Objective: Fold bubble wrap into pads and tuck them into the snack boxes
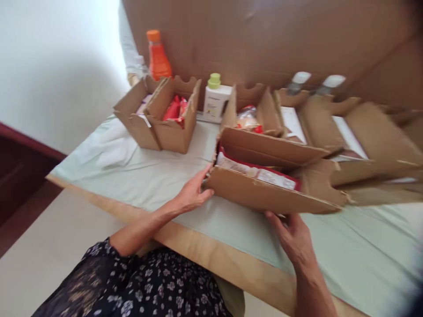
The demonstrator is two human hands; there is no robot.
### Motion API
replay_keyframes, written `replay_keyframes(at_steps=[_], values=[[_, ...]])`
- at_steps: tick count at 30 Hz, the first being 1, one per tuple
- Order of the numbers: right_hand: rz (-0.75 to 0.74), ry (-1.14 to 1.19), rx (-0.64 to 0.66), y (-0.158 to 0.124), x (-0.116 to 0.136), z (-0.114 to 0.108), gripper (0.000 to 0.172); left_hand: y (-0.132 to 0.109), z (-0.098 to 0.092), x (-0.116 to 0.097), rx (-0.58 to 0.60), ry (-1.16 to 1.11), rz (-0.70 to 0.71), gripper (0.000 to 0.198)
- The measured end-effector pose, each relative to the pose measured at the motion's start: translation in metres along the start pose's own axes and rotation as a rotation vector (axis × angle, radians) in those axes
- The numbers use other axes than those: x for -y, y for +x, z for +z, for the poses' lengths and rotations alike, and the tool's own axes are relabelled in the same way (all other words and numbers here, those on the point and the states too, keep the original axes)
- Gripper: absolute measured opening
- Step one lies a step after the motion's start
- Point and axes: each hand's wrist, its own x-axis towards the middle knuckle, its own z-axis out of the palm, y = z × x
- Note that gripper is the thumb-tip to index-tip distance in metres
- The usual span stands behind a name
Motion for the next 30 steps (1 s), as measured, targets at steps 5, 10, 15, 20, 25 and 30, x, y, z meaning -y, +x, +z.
replay_keyframes(at_steps=[5,10,15,20,25,30], values=[[-0.013,-0.077,-0.061,-0.017,-0.021,0.019,0.066,-0.044,-0.054,0.036,-0.090,0.184,-0.057,0.054],[-0.059,-0.109,-0.110,-0.030,-0.027,0.024,0.071,-0.077,-0.151,0.073,-0.590,0.483,-0.204,0.042],[-0.044,-0.162,-0.122,-0.023,-0.023,0.027,0.071,-0.068,-0.229,0.103,-0.814,0.700,-0.351,0.049],[-0.096,-0.160,-0.190,-0.027,-0.015,0.029,0.064,-0.066,-0.240,0.096,-0.824,0.692,-0.327,0.018],[-0.210,-0.059,-0.456,-0.069,0.011,0.042,0.046,-0.097,-0.158,0.059,-0.689,0.629,-0.016,0.014],[-0.250,0.232,-0.183,-0.121,0.037,0.080,0.037,-0.124,-0.030,0.019,-0.398,0.286,0.094,0.045]])
